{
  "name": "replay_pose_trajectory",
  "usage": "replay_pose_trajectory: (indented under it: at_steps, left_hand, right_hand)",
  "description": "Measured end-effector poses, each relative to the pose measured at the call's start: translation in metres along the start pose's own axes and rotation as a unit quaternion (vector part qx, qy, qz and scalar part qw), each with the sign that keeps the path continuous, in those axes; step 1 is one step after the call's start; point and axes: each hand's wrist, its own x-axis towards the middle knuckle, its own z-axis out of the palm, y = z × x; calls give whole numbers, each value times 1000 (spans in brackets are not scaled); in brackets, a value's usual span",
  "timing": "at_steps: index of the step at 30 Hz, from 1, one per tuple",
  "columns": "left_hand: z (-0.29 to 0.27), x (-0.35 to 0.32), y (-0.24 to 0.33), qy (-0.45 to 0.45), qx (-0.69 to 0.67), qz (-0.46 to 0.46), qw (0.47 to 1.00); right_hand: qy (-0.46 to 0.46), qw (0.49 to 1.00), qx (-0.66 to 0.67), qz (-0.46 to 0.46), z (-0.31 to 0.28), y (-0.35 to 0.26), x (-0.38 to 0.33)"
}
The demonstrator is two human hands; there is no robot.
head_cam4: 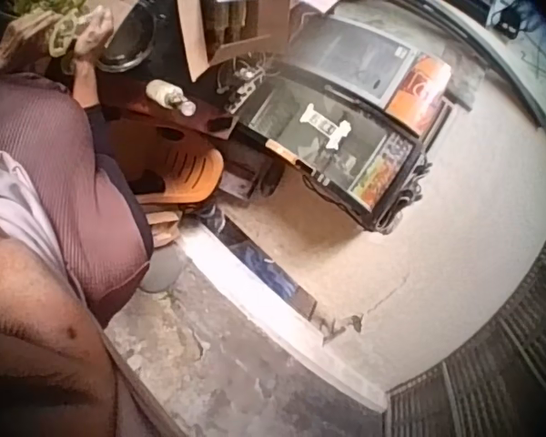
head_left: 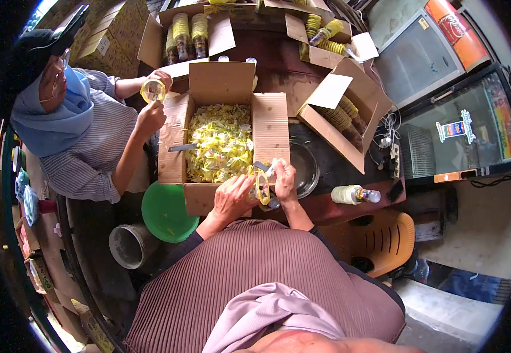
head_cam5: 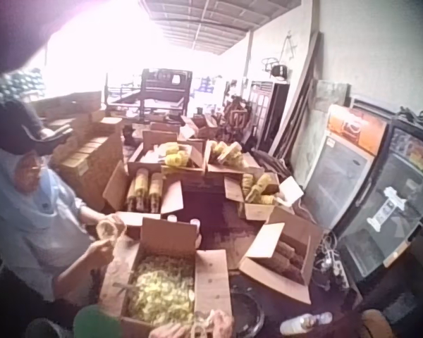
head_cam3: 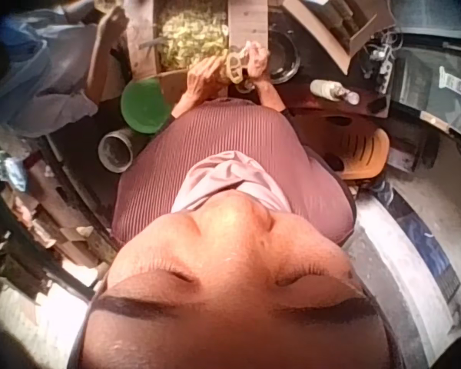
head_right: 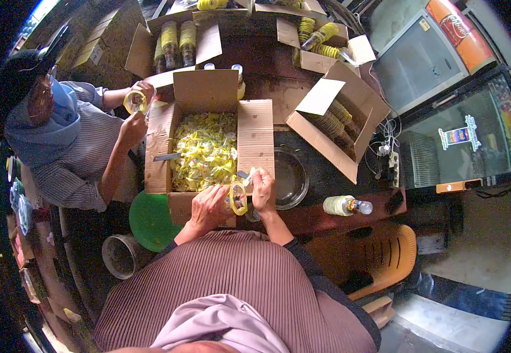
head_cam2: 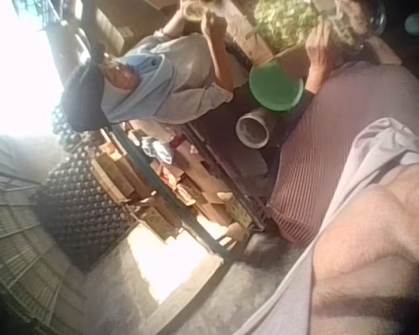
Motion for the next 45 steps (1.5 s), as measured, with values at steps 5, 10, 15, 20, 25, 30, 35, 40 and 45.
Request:
replay_pose_trajectory:
  at_steps: [5, 10, 15, 20, 25, 30, 35, 40, 45]
  left_hand:
    - [-23, -9, -4, 112, -28, -83, 990]
    - [-19, -22, -18, 59, -52, -170, 982]
    - [-8, -18, -28, 66, -121, -104, 985]
    - [-15, -18, -33, 66, -142, -65, 985]
    - [-15, -17, -33, 56, -147, -78, 984]
    - [-21, -12, -24, 79, -212, -136, 965]
    - [-7, -2, -30, 72, -228, -131, 962]
    - [2, -9, -41, 25, -174, -102, 979]
    - [-8, -15, -28, 45, -206, -157, 965]
  right_hand:
    - [182, 982, 8, -41, -106, 23, 59]
    - [111, 990, -51, -70, -56, -49, 44]
    - [-59, 981, -159, -91, 11, -4, 35]
    - [-80, 975, -195, -73, -6, -2, 39]
    - [85, 960, -252, -85, -68, 53, 56]
    - [52, 925, -365, 88, -72, 183, 46]
    - [-169, 841, -512, 49, -86, 298, 44]
    - [-65, 841, -537, -3, -95, 268, 36]
    - [-9, 853, -514, -86, -93, 97, 25]
